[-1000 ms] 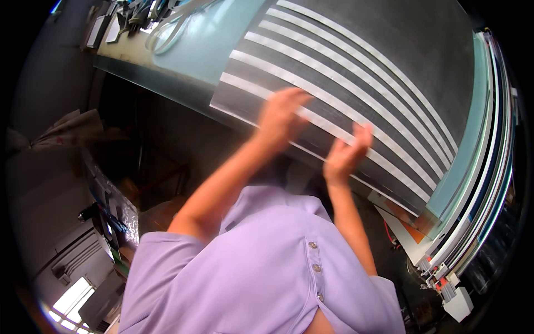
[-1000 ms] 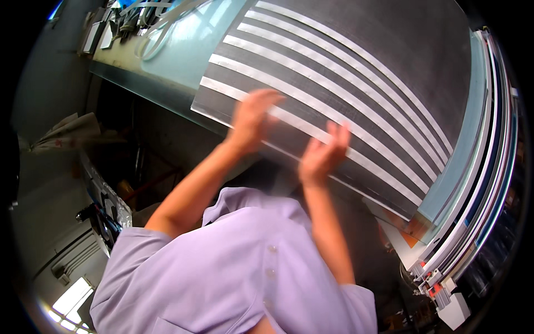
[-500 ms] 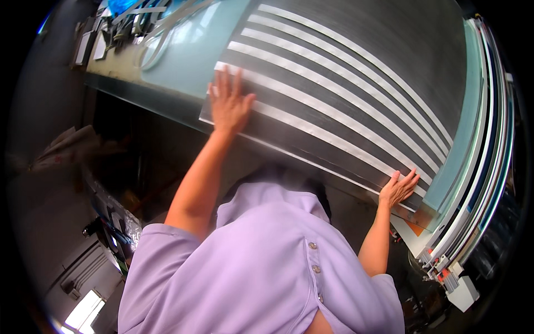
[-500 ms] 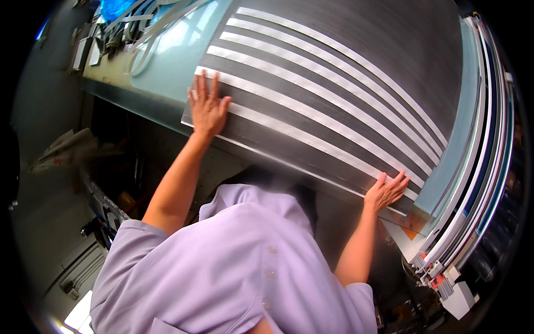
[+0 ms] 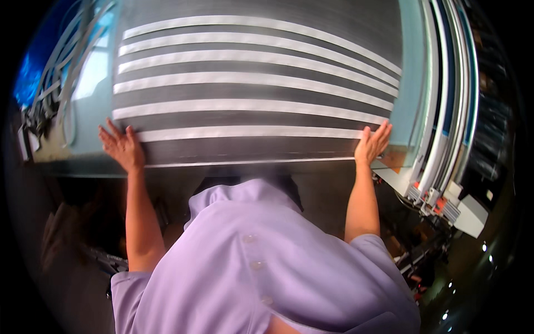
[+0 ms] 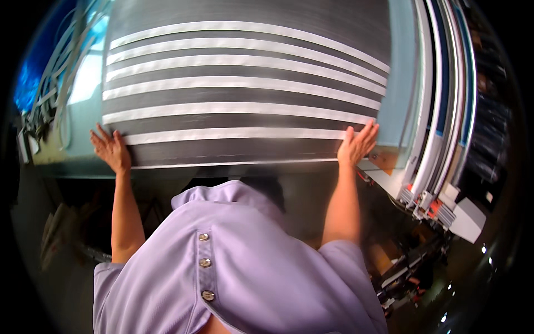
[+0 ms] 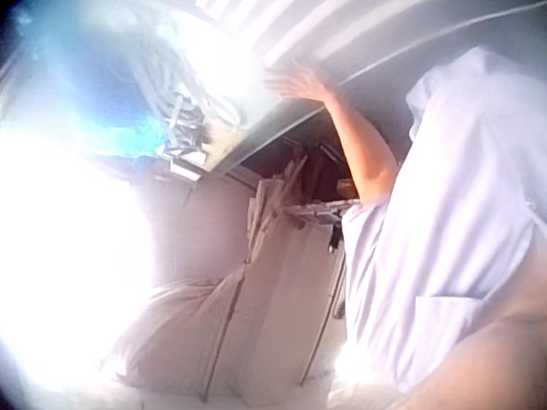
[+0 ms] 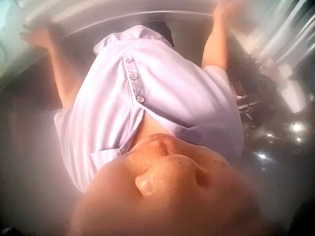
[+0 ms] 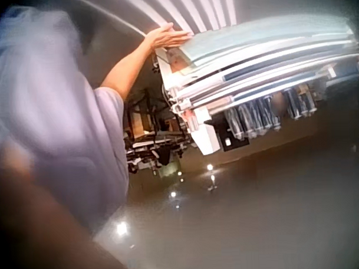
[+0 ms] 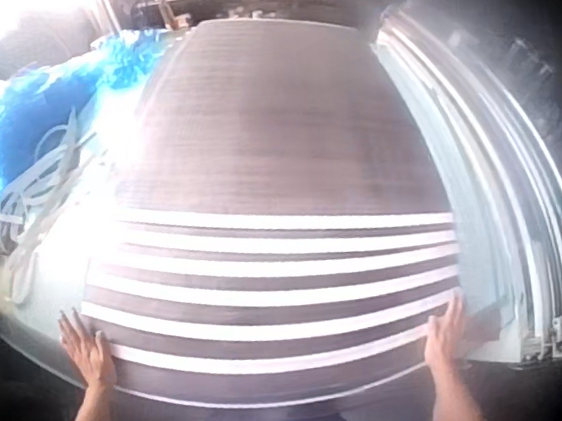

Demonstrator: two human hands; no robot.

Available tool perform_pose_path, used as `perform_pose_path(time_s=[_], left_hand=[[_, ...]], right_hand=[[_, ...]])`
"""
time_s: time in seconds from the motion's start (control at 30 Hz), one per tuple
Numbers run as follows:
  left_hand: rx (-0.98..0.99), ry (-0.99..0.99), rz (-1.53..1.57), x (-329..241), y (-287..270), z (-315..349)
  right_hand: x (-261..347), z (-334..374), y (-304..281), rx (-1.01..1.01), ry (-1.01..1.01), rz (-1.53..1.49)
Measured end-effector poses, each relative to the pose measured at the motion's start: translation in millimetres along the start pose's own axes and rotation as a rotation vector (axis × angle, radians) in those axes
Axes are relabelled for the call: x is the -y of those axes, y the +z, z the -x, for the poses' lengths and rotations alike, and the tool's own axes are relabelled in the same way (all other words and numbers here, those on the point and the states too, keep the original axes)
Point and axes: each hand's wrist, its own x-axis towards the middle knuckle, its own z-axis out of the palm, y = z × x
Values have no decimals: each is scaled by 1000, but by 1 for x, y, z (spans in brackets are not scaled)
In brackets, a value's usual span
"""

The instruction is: The person applies multiple strips of white tape to a large, dark rectangular glass panel. They place the strips in parallel rows, smoothing each one down with their hands to ensure adhesion. The task involves repetitive handling of tape strips and careful alignment on the glass surface.

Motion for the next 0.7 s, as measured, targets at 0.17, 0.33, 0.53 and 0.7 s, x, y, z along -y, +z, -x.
perform_pose_path(time_s=[0.17, 0.33, 0.53, 0.7], left_hand=[[-5, -46, -40, -5, -5, -1], [12, -63, -31, -7, -9, -1], [-131, -22, -27, 8, 7, -4], [-423, 27, -229, 21, 14, 0]], right_hand=[[10, -1, -7, 26, 79, 12], [11, -2, -9, 37, 79, 22], [16, -3, -16, 32, 101, 20], [3, 0, -12, -105, 29, -232]])
